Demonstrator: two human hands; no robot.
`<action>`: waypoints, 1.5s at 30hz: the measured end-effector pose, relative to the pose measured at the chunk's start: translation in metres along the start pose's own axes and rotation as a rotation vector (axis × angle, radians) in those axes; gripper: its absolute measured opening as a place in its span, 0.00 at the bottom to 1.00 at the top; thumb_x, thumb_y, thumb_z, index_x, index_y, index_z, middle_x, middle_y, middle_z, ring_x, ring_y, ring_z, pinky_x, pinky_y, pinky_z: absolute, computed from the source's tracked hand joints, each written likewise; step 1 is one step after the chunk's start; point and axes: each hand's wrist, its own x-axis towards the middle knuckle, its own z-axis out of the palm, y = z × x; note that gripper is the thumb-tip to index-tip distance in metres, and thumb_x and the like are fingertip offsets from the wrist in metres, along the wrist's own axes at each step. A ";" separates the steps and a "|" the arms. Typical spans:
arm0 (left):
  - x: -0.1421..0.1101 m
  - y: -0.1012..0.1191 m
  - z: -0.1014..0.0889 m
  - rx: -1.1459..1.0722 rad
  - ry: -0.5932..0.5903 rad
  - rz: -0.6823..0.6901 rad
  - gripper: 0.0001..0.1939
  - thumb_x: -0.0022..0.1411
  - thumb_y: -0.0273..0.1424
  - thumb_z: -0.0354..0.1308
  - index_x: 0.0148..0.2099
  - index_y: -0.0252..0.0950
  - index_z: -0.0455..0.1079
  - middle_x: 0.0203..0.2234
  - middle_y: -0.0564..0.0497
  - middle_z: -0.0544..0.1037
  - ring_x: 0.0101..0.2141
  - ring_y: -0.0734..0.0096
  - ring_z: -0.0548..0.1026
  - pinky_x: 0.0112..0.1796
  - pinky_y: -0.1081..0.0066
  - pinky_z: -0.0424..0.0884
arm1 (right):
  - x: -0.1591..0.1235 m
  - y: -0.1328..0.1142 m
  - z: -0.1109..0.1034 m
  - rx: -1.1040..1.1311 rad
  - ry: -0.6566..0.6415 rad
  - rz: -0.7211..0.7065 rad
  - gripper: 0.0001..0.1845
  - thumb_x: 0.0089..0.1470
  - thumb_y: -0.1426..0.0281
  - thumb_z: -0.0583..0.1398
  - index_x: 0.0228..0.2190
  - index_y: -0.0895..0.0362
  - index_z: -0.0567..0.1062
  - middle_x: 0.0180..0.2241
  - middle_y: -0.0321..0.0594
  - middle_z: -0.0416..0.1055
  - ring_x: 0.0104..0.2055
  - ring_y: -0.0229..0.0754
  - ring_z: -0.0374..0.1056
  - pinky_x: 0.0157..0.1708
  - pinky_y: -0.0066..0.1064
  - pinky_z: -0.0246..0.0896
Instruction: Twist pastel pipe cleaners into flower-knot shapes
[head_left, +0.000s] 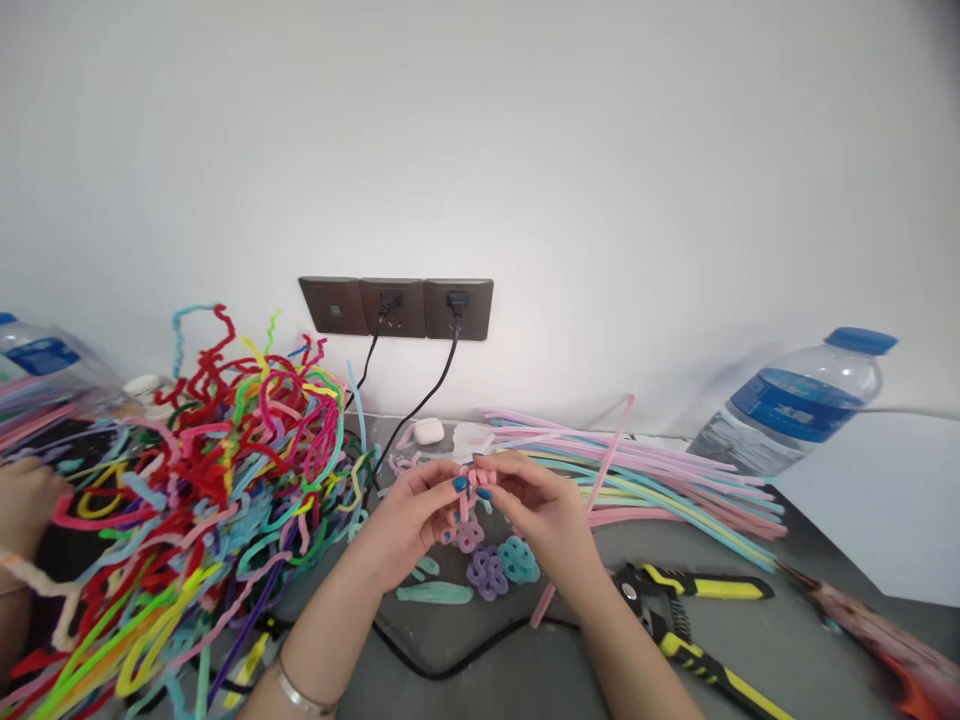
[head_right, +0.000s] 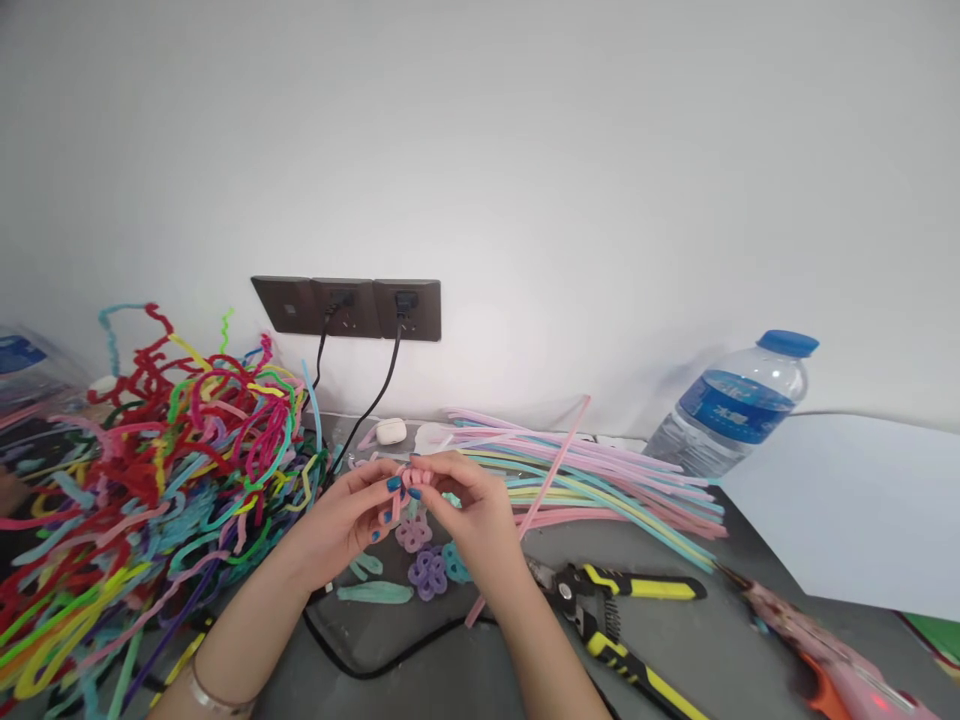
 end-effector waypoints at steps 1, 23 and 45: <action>0.000 0.000 -0.001 0.020 -0.001 0.005 0.13 0.49 0.35 0.72 0.34 0.33 0.76 0.20 0.55 0.73 0.19 0.84 0.66 0.19 0.82 0.62 | 0.000 0.001 0.001 -0.010 -0.008 -0.012 0.09 0.51 0.70 0.67 0.37 0.51 0.83 0.34 0.41 0.78 0.36 0.44 0.73 0.33 0.33 0.72; 0.003 -0.002 0.000 -0.172 -0.007 -0.073 0.14 0.45 0.31 0.74 0.32 0.29 0.76 0.23 0.52 0.76 0.21 0.83 0.69 0.20 0.83 0.64 | 0.001 -0.004 -0.005 -0.091 -0.069 0.066 0.07 0.51 0.67 0.64 0.31 0.56 0.81 0.29 0.42 0.76 0.32 0.43 0.72 0.30 0.31 0.70; 0.007 -0.012 0.004 0.193 0.132 0.217 0.11 0.48 0.32 0.70 0.35 0.34 0.77 0.29 0.49 0.80 0.30 0.71 0.75 0.31 0.73 0.73 | 0.000 0.013 0.001 -0.085 0.080 0.135 0.14 0.50 0.66 0.64 0.39 0.57 0.81 0.41 0.48 0.78 0.40 0.48 0.75 0.35 0.36 0.75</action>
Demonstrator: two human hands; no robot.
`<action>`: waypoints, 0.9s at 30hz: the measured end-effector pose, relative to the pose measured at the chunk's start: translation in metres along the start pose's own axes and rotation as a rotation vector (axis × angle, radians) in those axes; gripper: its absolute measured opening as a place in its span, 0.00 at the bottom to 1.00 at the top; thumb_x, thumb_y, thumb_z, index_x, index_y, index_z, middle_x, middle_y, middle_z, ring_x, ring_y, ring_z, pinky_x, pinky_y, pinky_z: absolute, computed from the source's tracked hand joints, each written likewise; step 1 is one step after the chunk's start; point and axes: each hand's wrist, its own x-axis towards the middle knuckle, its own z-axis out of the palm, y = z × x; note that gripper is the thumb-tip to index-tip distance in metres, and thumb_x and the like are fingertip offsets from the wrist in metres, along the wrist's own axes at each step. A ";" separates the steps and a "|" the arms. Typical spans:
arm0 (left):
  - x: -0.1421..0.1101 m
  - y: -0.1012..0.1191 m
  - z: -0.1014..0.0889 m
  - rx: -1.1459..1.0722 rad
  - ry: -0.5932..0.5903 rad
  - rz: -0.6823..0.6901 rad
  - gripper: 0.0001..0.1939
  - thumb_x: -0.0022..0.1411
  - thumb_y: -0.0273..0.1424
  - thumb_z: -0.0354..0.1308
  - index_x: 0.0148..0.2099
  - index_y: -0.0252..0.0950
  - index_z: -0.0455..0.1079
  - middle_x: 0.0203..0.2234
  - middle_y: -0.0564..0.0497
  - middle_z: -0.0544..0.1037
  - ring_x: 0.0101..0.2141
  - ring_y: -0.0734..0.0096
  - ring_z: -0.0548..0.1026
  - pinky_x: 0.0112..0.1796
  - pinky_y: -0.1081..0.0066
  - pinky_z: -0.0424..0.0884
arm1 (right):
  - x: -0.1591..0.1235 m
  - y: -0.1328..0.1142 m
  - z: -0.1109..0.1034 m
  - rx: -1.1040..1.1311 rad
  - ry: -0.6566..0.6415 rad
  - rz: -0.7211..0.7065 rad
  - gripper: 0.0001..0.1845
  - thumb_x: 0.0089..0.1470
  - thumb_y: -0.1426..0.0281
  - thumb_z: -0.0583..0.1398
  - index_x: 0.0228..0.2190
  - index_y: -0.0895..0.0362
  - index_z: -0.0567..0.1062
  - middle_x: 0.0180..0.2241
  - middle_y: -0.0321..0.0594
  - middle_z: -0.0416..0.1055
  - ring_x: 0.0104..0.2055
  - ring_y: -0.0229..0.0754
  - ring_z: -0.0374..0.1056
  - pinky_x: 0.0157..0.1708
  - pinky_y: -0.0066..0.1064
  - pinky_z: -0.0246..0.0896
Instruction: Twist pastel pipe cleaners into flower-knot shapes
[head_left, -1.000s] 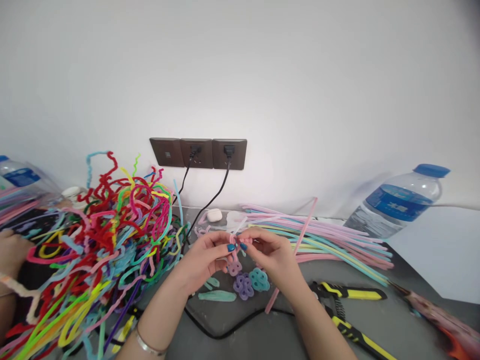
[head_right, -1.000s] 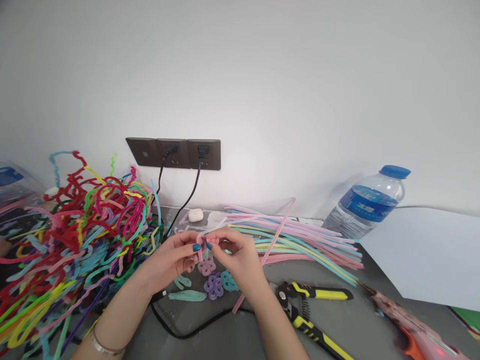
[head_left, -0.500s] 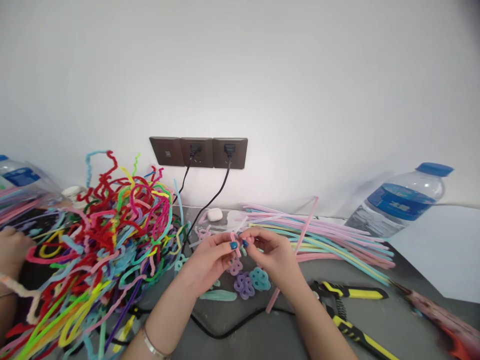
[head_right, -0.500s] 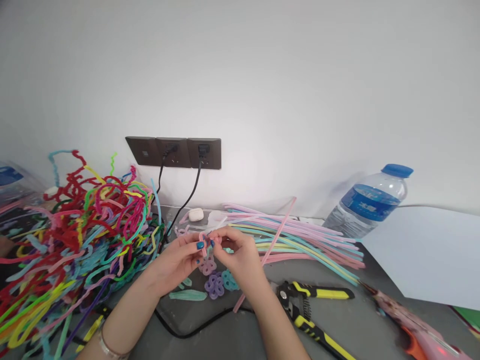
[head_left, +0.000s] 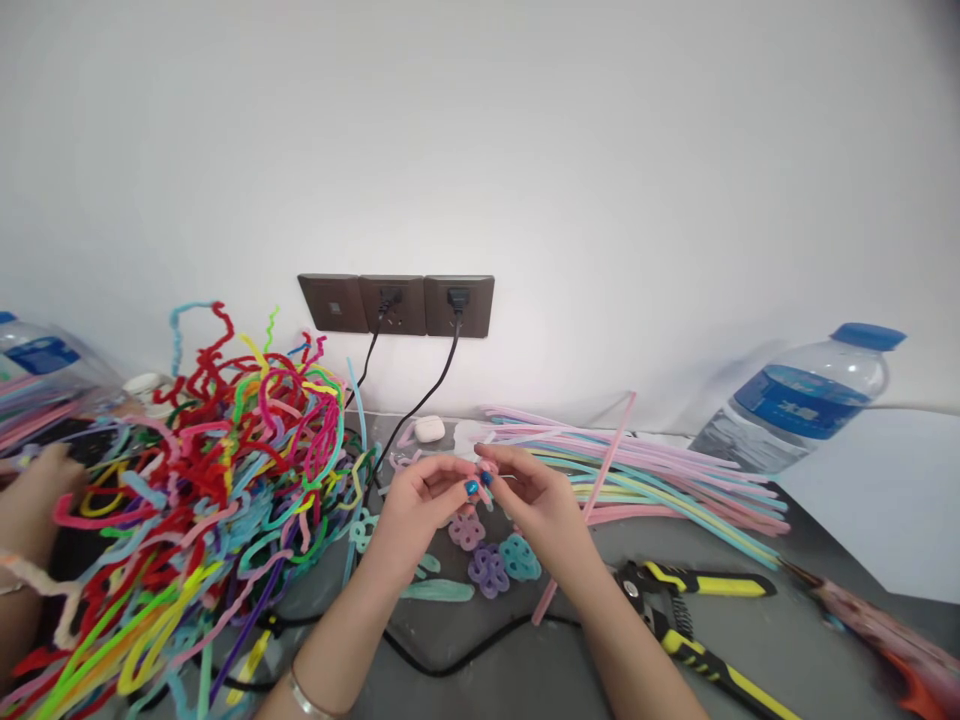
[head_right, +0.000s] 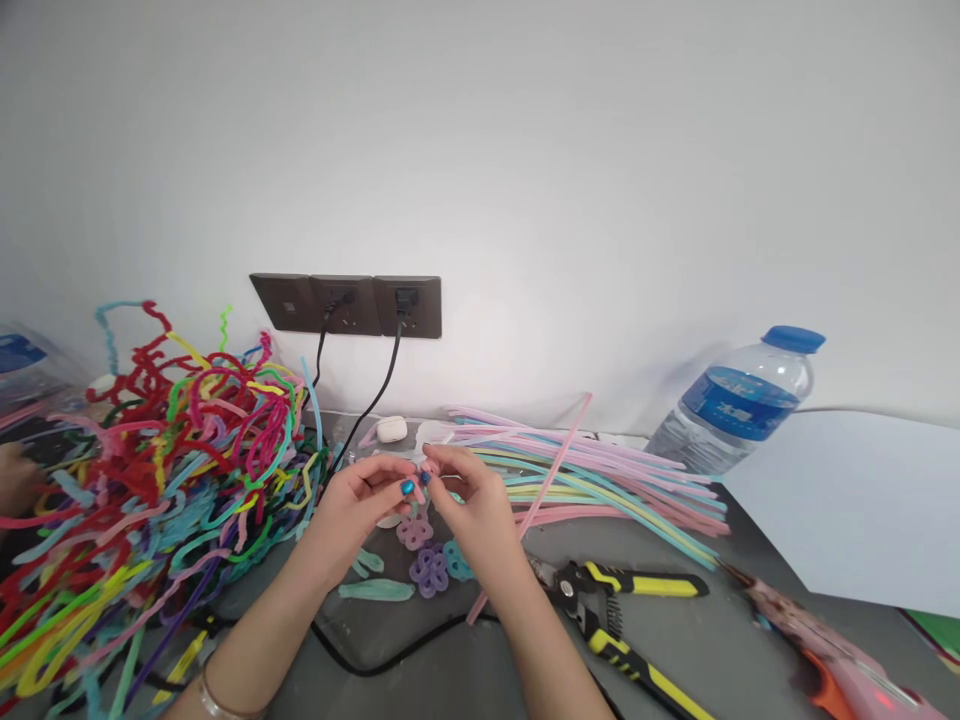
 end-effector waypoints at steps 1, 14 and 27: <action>0.000 -0.001 0.000 0.026 -0.012 0.013 0.11 0.48 0.31 0.69 0.36 0.34 0.76 0.29 0.49 0.80 0.30 0.70 0.76 0.32 0.72 0.73 | 0.000 0.000 0.000 0.002 0.004 0.010 0.14 0.49 0.66 0.64 0.39 0.56 0.81 0.41 0.48 0.78 0.39 0.48 0.75 0.35 0.36 0.75; 0.000 0.003 -0.017 0.854 -0.140 0.618 0.06 0.65 0.24 0.53 0.37 0.37 0.69 0.34 0.51 0.69 0.31 0.73 0.69 0.32 0.75 0.65 | 0.001 -0.009 -0.003 -0.035 -0.033 0.070 0.13 0.50 0.63 0.63 0.34 0.58 0.81 0.36 0.47 0.80 0.35 0.47 0.76 0.31 0.33 0.74; 0.002 0.005 -0.019 0.913 -0.205 0.806 0.06 0.64 0.23 0.57 0.39 0.39 0.70 0.38 0.51 0.70 0.41 0.70 0.72 0.43 0.73 0.67 | 0.000 -0.007 -0.002 0.045 -0.100 0.065 0.13 0.51 0.62 0.65 0.35 0.57 0.82 0.36 0.47 0.79 0.39 0.49 0.75 0.36 0.35 0.74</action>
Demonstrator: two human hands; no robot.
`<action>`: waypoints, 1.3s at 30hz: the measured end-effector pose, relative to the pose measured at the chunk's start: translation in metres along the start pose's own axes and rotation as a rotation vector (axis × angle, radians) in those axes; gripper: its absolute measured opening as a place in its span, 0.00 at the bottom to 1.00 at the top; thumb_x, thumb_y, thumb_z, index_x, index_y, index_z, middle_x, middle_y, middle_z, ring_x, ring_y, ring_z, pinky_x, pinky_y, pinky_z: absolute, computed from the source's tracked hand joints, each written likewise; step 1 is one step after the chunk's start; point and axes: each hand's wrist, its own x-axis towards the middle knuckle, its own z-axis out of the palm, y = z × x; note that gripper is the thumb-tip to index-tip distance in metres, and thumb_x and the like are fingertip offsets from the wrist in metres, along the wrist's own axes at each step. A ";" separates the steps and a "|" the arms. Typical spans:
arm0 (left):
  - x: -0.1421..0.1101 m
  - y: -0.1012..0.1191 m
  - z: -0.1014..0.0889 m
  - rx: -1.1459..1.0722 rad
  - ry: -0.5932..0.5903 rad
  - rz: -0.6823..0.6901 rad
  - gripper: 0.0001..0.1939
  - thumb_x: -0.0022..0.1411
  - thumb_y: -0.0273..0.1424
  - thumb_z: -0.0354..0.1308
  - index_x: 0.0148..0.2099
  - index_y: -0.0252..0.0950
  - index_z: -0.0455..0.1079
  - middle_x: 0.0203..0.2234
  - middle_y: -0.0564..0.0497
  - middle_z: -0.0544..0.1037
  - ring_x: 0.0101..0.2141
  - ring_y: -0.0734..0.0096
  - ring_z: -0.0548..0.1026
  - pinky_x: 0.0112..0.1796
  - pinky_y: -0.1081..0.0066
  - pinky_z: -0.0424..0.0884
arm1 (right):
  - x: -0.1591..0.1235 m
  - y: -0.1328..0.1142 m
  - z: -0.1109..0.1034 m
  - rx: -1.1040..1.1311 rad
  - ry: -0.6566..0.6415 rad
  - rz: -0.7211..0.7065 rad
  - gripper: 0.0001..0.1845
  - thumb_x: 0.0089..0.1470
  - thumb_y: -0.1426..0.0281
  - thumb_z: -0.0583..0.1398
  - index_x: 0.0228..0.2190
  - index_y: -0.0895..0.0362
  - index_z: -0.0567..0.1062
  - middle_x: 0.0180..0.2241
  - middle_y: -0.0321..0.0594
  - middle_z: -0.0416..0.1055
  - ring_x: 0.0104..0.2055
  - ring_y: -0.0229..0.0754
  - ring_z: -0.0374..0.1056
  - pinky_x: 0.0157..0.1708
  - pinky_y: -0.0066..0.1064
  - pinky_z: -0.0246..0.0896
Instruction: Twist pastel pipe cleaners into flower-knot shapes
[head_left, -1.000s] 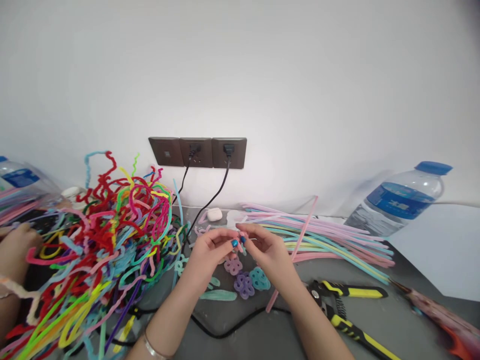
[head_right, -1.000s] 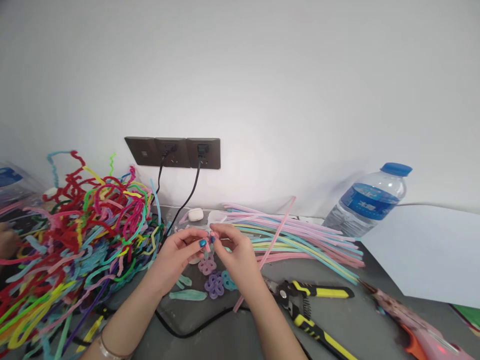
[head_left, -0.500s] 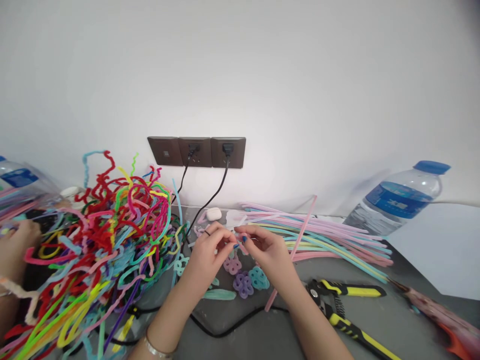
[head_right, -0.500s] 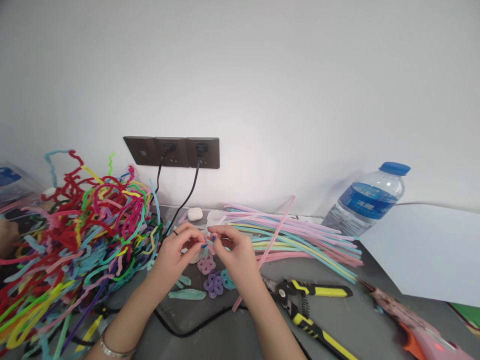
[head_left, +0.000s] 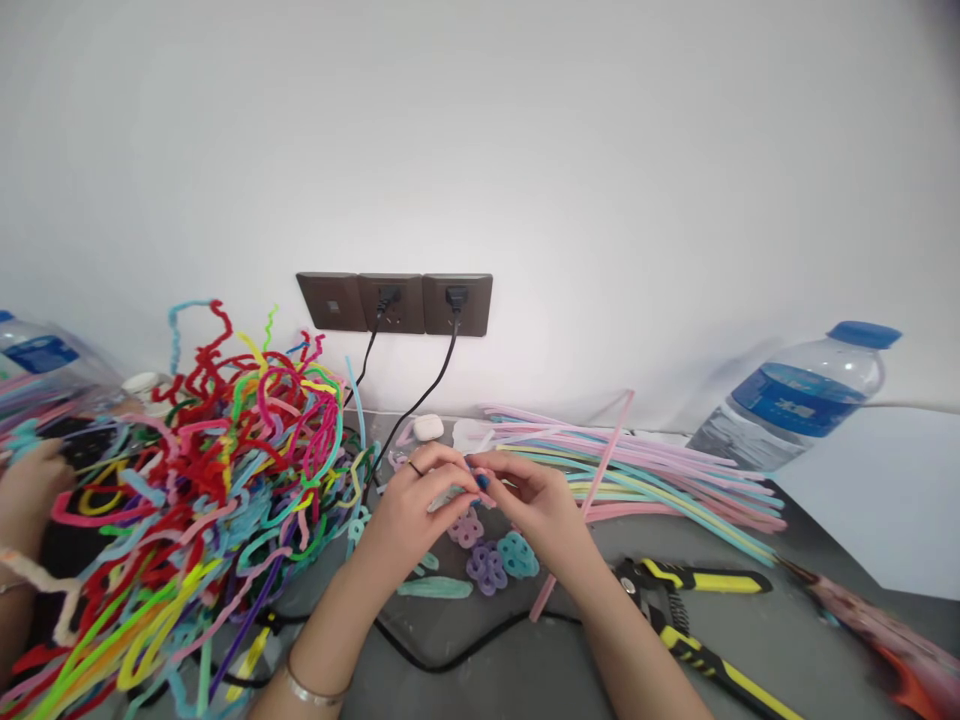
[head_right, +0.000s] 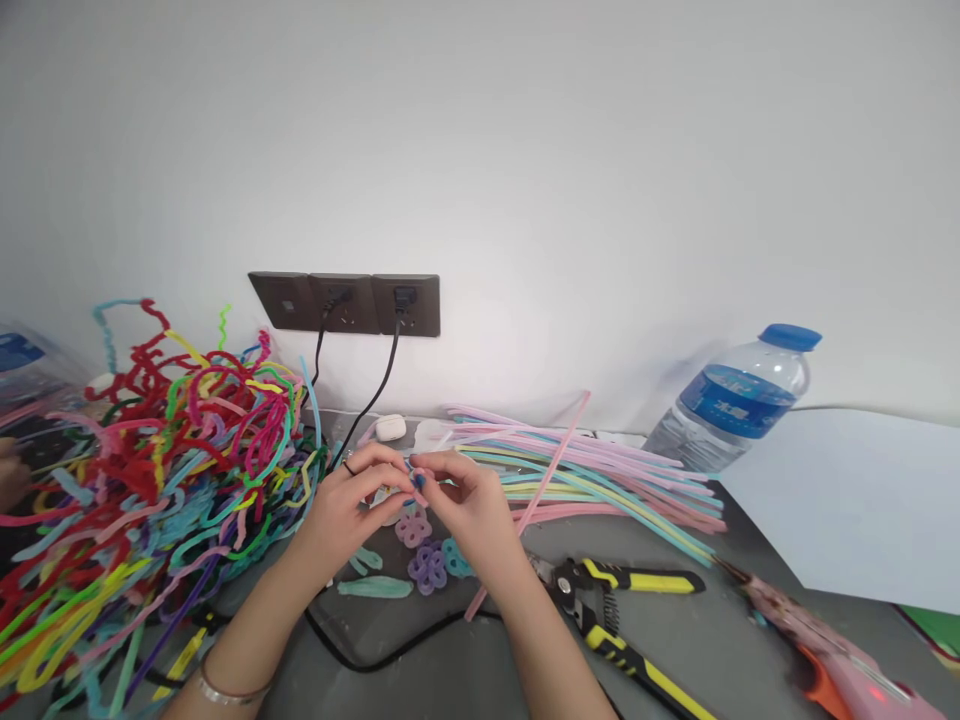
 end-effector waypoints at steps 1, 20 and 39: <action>0.000 0.000 0.000 -0.005 -0.003 -0.021 0.06 0.64 0.22 0.56 0.39 0.39 0.70 0.37 0.51 0.70 0.40 0.71 0.72 0.42 0.73 0.67 | 0.000 0.000 0.000 -0.005 -0.003 -0.008 0.12 0.51 0.62 0.65 0.35 0.57 0.82 0.36 0.47 0.79 0.39 0.48 0.75 0.36 0.35 0.74; -0.002 -0.001 0.006 0.075 0.047 -0.149 0.08 0.64 0.21 0.53 0.40 0.39 0.69 0.33 0.54 0.75 0.27 0.75 0.70 0.30 0.76 0.65 | -0.004 0.004 0.008 -0.130 0.096 -0.178 0.10 0.52 0.72 0.60 0.36 0.55 0.81 0.38 0.44 0.77 0.40 0.45 0.74 0.32 0.30 0.74; -0.001 0.006 0.008 0.255 0.155 -0.095 0.09 0.61 0.19 0.55 0.35 0.38 0.71 0.30 0.52 0.74 0.34 0.69 0.74 0.38 0.70 0.70 | -0.006 0.002 0.009 -0.065 0.105 -0.124 0.13 0.57 0.67 0.59 0.44 0.53 0.76 0.43 0.47 0.77 0.45 0.46 0.74 0.39 0.35 0.74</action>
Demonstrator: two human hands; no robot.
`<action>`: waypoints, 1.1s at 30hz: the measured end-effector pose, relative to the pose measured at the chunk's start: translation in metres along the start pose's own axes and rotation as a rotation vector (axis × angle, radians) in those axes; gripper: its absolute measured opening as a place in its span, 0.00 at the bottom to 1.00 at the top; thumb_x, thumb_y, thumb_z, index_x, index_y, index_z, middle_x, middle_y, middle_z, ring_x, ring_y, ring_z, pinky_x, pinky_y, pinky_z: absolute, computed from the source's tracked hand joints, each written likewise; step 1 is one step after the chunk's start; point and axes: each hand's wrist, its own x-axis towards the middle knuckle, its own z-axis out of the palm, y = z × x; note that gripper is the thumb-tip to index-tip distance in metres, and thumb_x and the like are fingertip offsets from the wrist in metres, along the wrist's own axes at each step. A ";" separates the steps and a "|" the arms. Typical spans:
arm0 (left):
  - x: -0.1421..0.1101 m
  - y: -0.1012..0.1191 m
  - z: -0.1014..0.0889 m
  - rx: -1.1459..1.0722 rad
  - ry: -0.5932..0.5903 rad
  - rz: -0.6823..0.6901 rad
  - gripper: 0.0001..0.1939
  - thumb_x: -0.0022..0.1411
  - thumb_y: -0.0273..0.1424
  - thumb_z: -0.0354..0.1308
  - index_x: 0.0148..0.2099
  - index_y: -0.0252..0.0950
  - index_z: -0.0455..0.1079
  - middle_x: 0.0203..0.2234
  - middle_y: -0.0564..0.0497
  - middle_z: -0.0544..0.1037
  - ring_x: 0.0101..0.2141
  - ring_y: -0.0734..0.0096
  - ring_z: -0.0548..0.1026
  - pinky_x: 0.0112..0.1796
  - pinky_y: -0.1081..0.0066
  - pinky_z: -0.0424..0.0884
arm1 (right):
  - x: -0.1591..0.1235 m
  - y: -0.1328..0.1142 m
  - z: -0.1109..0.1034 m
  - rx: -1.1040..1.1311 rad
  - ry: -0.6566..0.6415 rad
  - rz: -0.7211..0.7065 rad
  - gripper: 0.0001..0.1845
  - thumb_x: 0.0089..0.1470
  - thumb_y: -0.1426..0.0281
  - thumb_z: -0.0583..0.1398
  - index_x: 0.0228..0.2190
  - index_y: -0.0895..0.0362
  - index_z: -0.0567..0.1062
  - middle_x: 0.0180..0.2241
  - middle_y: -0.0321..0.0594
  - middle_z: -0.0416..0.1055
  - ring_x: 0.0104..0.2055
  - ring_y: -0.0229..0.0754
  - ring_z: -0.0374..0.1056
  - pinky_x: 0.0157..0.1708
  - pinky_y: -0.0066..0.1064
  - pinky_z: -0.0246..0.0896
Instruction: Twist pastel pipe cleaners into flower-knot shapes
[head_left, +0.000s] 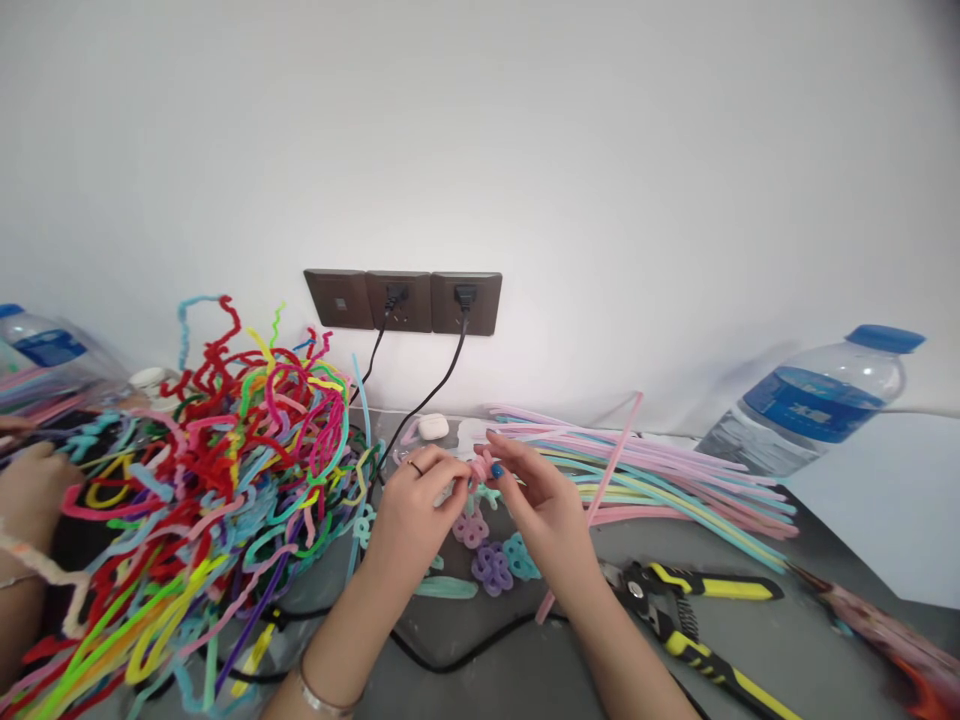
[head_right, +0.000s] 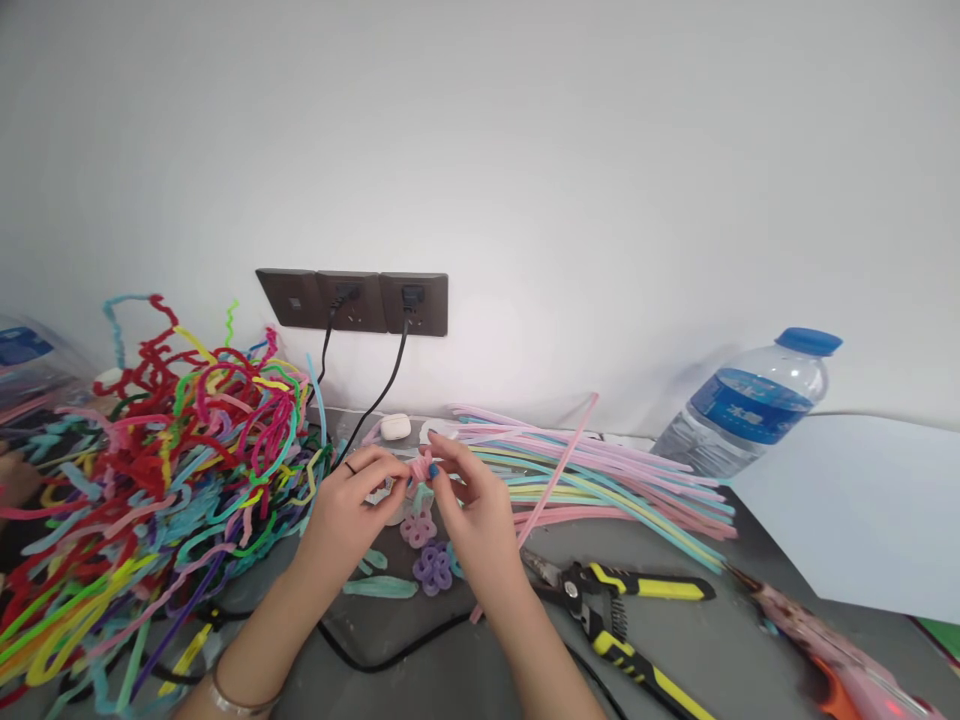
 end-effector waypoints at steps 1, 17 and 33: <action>0.000 0.000 0.000 -0.030 0.005 -0.012 0.09 0.61 0.19 0.55 0.35 0.38 0.71 0.29 0.52 0.74 0.33 0.70 0.74 0.37 0.71 0.70 | 0.001 0.000 -0.001 0.028 0.016 0.025 0.12 0.56 0.66 0.60 0.43 0.54 0.76 0.42 0.46 0.77 0.44 0.47 0.74 0.39 0.36 0.74; 0.002 -0.001 0.004 -0.310 0.002 -0.185 0.06 0.60 0.23 0.55 0.32 0.37 0.70 0.28 0.52 0.75 0.28 0.72 0.73 0.28 0.75 0.67 | 0.007 -0.003 -0.009 0.097 -0.020 0.158 0.15 0.52 0.57 0.64 0.28 0.57 0.79 0.30 0.43 0.78 0.33 0.44 0.73 0.36 0.36 0.72; -0.001 0.002 -0.001 -0.256 -0.075 -0.261 0.09 0.57 0.27 0.60 0.30 0.39 0.60 0.23 0.57 0.70 0.27 0.73 0.72 0.30 0.75 0.66 | 0.014 -0.008 -0.026 0.125 -0.274 0.277 0.14 0.46 0.59 0.68 0.27 0.57 0.78 0.27 0.40 0.77 0.30 0.41 0.71 0.33 0.32 0.67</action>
